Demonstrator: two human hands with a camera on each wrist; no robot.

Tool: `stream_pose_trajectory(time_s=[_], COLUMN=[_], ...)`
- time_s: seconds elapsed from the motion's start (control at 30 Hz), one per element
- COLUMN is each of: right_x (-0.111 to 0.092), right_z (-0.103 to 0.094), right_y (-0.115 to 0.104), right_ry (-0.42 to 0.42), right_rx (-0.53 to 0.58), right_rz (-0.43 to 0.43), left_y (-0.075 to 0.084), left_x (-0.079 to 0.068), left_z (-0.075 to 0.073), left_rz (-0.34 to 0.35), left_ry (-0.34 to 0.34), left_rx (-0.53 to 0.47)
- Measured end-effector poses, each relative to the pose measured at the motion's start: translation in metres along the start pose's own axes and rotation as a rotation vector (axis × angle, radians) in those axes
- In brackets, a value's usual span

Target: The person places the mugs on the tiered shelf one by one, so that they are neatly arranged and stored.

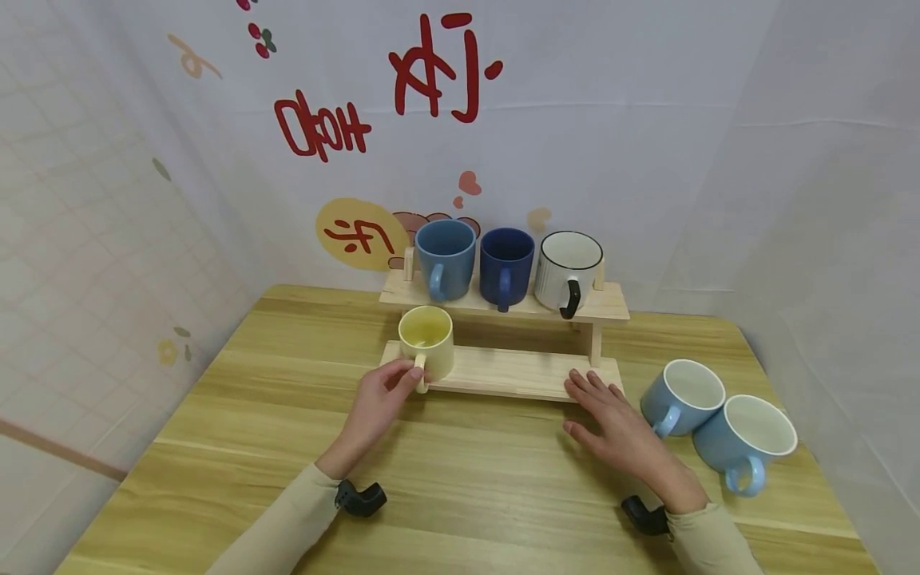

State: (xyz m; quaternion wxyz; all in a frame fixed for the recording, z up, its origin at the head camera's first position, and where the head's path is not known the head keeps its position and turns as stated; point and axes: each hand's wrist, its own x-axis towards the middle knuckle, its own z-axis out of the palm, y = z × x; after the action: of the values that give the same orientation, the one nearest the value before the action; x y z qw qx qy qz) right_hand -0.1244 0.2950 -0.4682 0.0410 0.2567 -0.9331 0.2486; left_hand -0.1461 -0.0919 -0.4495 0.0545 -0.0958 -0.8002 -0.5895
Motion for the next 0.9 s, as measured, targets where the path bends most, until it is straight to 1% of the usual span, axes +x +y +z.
stream_pose_trajectory(time_s=[0.1,0.3,0.37,0.53,0.6,0.7,0.8,0.9], right_x=[0.0,-0.001,-0.001,-0.002,-0.002,-0.002,-0.001,0.0], right_z=[-0.001,-0.003,-0.003,-0.001,-0.001,-0.001,0.0,0.0], right_y=[0.0,0.0,0.0,0.0,0.0,0.0,-0.001,-0.002], right_ry=[0.002,0.006,0.003,-0.004,-0.004,0.003,0.008,0.008], right_rx=[0.002,0.008,0.01,0.015,0.014,0.005,-0.004,-0.01], right_rz=[-0.002,-0.001,0.001,0.006,0.007,0.004,-0.001,-0.003], left_y=[-0.004,-0.012,-0.014,-0.016,-0.017,-0.021,-0.026,-0.03], left_x=[-0.005,-0.008,-0.007,-0.006,-0.004,0.0,0.004,0.007], left_z=[-0.009,-0.029,-0.034,-0.047,-0.052,-0.058,-0.063,-0.066], left_rz=[0.049,0.132,0.135,0.12,0.132,0.172,0.198,0.184], left_ry=[0.016,-0.016,-0.033,-0.092,-0.12,-0.154,-0.197,-0.251], left_rx=[0.063,0.168,0.215,0.374,0.434,0.517,0.585,0.649])
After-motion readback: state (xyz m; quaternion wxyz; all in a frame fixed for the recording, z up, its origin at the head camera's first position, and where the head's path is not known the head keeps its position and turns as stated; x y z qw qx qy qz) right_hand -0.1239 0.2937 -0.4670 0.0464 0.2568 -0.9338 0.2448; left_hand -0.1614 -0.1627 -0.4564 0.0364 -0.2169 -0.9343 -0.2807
